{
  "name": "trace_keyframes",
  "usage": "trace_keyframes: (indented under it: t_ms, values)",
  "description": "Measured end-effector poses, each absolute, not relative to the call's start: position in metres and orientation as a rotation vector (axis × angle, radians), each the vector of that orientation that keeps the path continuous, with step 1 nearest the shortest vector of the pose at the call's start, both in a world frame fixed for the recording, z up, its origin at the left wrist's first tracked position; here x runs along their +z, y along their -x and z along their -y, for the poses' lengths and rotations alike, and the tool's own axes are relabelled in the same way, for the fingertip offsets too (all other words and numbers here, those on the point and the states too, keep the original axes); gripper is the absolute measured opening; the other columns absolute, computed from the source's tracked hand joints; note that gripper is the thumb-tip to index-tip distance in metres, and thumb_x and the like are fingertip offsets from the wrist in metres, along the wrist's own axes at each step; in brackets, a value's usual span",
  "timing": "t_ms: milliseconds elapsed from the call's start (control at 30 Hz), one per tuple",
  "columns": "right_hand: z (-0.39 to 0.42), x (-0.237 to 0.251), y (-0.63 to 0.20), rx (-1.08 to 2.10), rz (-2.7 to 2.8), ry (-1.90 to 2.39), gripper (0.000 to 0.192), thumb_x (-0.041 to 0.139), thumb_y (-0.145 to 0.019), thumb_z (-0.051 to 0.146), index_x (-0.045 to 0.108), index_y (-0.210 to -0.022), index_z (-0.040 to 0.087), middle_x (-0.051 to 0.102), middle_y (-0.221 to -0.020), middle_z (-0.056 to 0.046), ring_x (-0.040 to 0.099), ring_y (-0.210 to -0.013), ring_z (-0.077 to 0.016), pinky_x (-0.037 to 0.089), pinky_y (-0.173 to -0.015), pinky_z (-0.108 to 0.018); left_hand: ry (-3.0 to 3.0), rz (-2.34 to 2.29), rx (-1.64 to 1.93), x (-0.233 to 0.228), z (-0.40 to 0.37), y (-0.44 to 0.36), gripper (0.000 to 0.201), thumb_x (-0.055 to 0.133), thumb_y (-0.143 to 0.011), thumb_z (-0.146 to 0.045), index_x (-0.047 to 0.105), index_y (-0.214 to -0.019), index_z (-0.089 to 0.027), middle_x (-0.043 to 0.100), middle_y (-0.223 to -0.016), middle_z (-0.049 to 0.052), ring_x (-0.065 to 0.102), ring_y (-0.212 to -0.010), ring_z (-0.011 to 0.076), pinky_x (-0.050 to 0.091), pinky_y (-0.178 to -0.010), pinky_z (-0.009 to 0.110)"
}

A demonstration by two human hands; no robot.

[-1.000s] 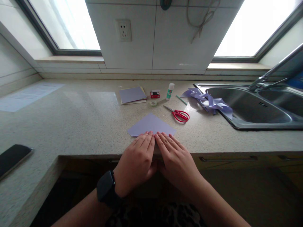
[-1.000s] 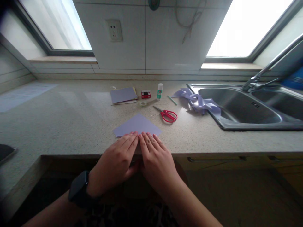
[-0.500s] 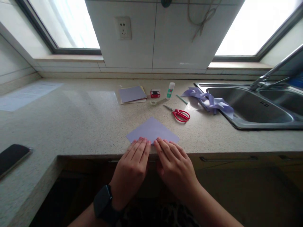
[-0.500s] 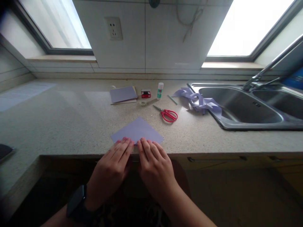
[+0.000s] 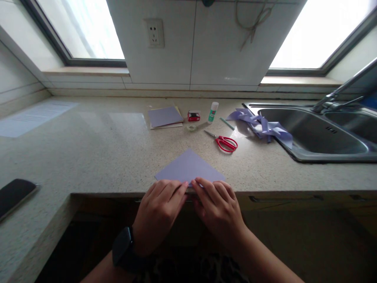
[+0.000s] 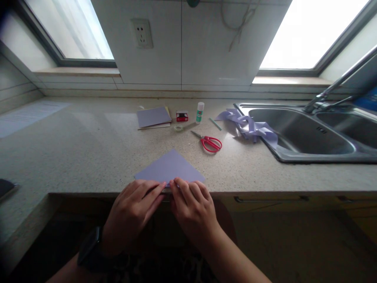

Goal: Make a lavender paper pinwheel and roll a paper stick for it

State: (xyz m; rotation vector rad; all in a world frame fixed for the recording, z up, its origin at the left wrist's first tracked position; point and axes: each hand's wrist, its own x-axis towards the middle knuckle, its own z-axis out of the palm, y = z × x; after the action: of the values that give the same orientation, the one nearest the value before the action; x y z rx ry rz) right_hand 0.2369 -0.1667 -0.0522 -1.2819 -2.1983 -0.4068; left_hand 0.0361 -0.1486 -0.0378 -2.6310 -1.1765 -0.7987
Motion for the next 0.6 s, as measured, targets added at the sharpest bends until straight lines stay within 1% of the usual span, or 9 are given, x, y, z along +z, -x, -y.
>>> trace_keyframes:
  t_ms: [67,133,200,267,333,400,467,600]
  values:
    - [0.1659,-0.0525,-0.2353,-0.396,2.201,1.317,0.039,0.062,-0.093,0.017,0.062,-0.133,0.016,0.073,-0.121,-0.006,0.061,-0.096,-0.0225,0.044,-0.092,-0.041,2.633,1.191,-0.767,-0.0384,0.1485,-0.0372,0.037,0.057,-0.099,-0.016,0.061,-0.135,-0.013,0.071,-0.124,0.01,0.064,-0.105,0.027,0.057,-0.09,0.046]
    - [0.1661,-0.0529,-0.2341,-0.382,2.198,1.352,0.043,0.062,-0.093,0.019,0.061,-0.136,0.017,0.073,-0.122,-0.006,0.062,-0.098,-0.0232,0.043,-0.093,-0.042,2.634,1.197,-0.744,-0.0394,0.1479,-0.0384,0.041,0.057,-0.098,-0.016,0.058,-0.139,-0.012,0.068,-0.133,0.01,0.062,-0.114,0.029,0.056,-0.096,0.047]
    - [0.1671,-0.0536,-0.2332,-0.376,2.187,1.387,0.046,0.062,-0.093,0.023,0.059,-0.138,0.017,0.072,-0.125,-0.006,0.062,-0.105,-0.0239,0.041,-0.097,-0.042,2.633,1.19,-0.731,-0.0406,0.1466,-0.0395,0.043,0.057,-0.097,-0.017,0.058,-0.14,-0.01,0.066,-0.137,0.011,0.06,-0.123,0.0304,0.055,-0.101,0.049]
    - [0.1679,-0.0544,-0.2325,-0.387,2.16,1.431,0.048,0.062,-0.093,0.027,0.058,-0.14,0.018,0.069,-0.131,-0.007,0.06,-0.116,-0.0251,0.038,-0.102,-0.044,2.628,1.171,-0.723,-0.0419,0.145,-0.0406,0.044,0.057,-0.097,-0.018,0.057,-0.14,-0.008,0.064,-0.14,0.013,0.058,-0.129,0.0309,0.051,-0.108,0.051]
    - [0.1677,-0.0549,-0.2318,-0.38,2.164,1.452,0.051,0.061,-0.094,0.031,0.056,-0.143,0.019,0.064,-0.141,-0.008,0.055,-0.129,-0.0257,0.034,-0.109,-0.046,2.628,1.148,-0.709,-0.043,0.1438,-0.0418,0.045,0.055,-0.098,-0.021,0.057,-0.14,-0.005,0.06,-0.144,0.017,0.057,-0.133,0.0308,0.048,-0.112,0.051]
    - [0.1663,-0.0548,-0.2312,-0.346,2.208,1.444,0.054,0.058,-0.094,0.03,0.052,-0.146,0.016,0.056,-0.15,-0.008,0.048,-0.14,-0.0244,0.029,-0.117,-0.046,2.634,1.143,-0.688,-0.0434,0.143,-0.0427,0.049,0.054,-0.099,-0.025,0.054,-0.142,-0.002,0.055,-0.147,0.021,0.055,-0.136,0.0317,0.047,-0.114,0.051]
    - [0.1644,-0.0535,-0.2309,-0.297,2.266,1.437,0.058,0.056,-0.094,0.028,0.047,-0.149,0.011,0.05,-0.155,-0.01,0.042,-0.146,-0.0238,0.026,-0.122,-0.045,2.65,1.146,-0.655,-0.0428,0.1423,-0.0433,0.054,0.054,-0.098,-0.028,0.051,-0.144,0.0,0.051,-0.15,0.023,0.051,-0.139,0.0335,0.046,-0.115,0.052]
    - [0.162,-0.0482,-0.2317,-0.249,2.327,1.44,0.064,0.056,-0.09,0.028,0.047,-0.149,0.004,0.046,-0.156,-0.016,0.039,-0.148,-0.0288,0.028,-0.124,-0.047,2.683,1.138,-0.596,-0.0393,0.1406,-0.0429,0.059,0.056,-0.096,-0.029,0.047,-0.147,0.001,0.047,-0.152,0.025,0.046,-0.142,0.0358,0.044,-0.116,0.054]
